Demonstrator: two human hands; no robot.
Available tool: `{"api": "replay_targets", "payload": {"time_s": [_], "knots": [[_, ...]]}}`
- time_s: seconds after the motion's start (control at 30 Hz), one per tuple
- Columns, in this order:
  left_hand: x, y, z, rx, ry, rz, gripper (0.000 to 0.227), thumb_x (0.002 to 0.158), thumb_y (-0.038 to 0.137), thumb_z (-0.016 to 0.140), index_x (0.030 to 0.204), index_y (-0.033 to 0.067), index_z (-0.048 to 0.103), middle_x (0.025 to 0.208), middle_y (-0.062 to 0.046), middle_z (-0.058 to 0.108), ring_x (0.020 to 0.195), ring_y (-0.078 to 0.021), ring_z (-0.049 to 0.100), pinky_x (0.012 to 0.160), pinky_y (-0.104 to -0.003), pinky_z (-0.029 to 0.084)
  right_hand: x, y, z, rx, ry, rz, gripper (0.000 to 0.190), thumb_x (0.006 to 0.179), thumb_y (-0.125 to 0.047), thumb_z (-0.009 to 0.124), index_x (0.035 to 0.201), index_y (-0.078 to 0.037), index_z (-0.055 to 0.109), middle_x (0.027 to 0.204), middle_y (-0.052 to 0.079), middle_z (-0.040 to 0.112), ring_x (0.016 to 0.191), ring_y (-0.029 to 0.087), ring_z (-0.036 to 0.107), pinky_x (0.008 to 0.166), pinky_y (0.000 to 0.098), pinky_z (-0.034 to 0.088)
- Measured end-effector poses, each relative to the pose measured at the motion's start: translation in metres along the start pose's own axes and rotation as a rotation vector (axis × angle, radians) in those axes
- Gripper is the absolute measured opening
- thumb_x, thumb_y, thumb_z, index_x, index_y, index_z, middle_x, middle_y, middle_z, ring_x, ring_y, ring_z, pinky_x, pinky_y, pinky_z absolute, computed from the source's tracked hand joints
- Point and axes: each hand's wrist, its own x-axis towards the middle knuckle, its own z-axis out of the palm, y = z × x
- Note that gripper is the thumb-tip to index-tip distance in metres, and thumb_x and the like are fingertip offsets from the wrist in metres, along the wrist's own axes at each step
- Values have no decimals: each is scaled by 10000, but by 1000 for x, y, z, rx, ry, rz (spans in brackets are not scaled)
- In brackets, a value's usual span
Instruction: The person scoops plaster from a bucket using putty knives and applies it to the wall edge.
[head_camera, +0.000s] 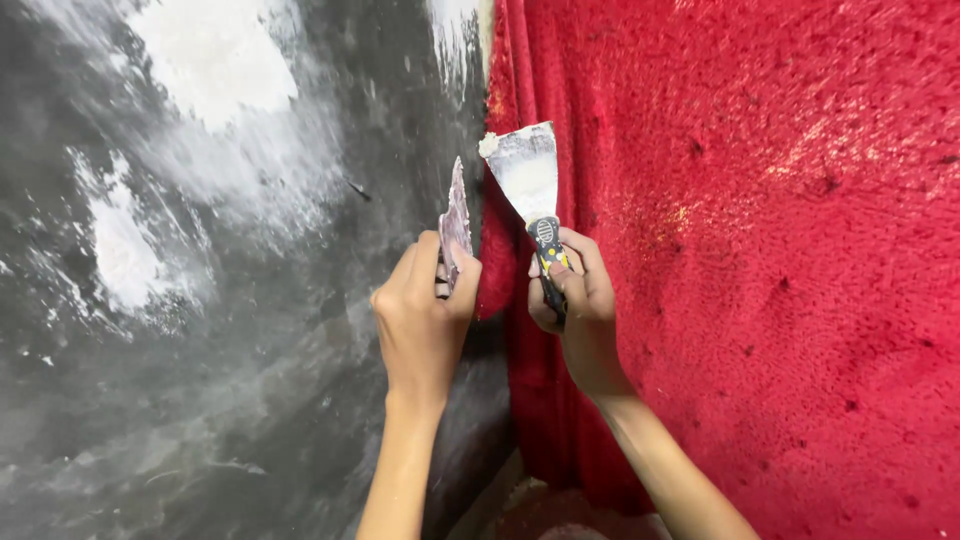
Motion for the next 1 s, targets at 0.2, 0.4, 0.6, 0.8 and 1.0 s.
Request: {"api": "replay_targets", "payload": {"time_s": [0.2,0.4,0.6,0.8,1.0], "knots": [[48,3,6,9,92,90,137,950,66,703,939,-21,598,763,-175,607,603,-308,611,574,-398,496,48,-20,12,177,-112,-97,426,1018,-110,352,1416,20,429,947,87,566,541,91,426,457,243,293],[101,6,7,-12,132,128,137,955,81,698,957,-24,611,748,-162,625,585,-272,636,545,-388,497,94,-43,37,136,-112,-199,456,1027,-113,353,1466,6,388,1008,96,556,579,101,455,464,241,313],[159,6,8,-30,205,280,121,948,75,687,968,-25,622,749,-182,642,615,-322,650,561,-428,483,144,-68,63,54,-91,-333,458,1036,-130,375,1480,-19,381,1001,86,554,576,87,457,452,231,316],[224,0,9,-40,264,358,138,934,90,679,946,-32,616,757,-209,658,653,-384,652,595,-465,494,209,-80,78,24,-93,-439,445,1051,-127,396,1491,-56,393,983,72,547,576,80,445,460,230,331],[284,-3,15,-81,274,404,155,922,103,673,977,-37,637,825,-236,698,755,-426,694,638,-490,518,264,-101,95,-108,-9,-464,477,1079,-171,441,1549,-114,387,774,74,500,582,75,443,503,232,371]]}}
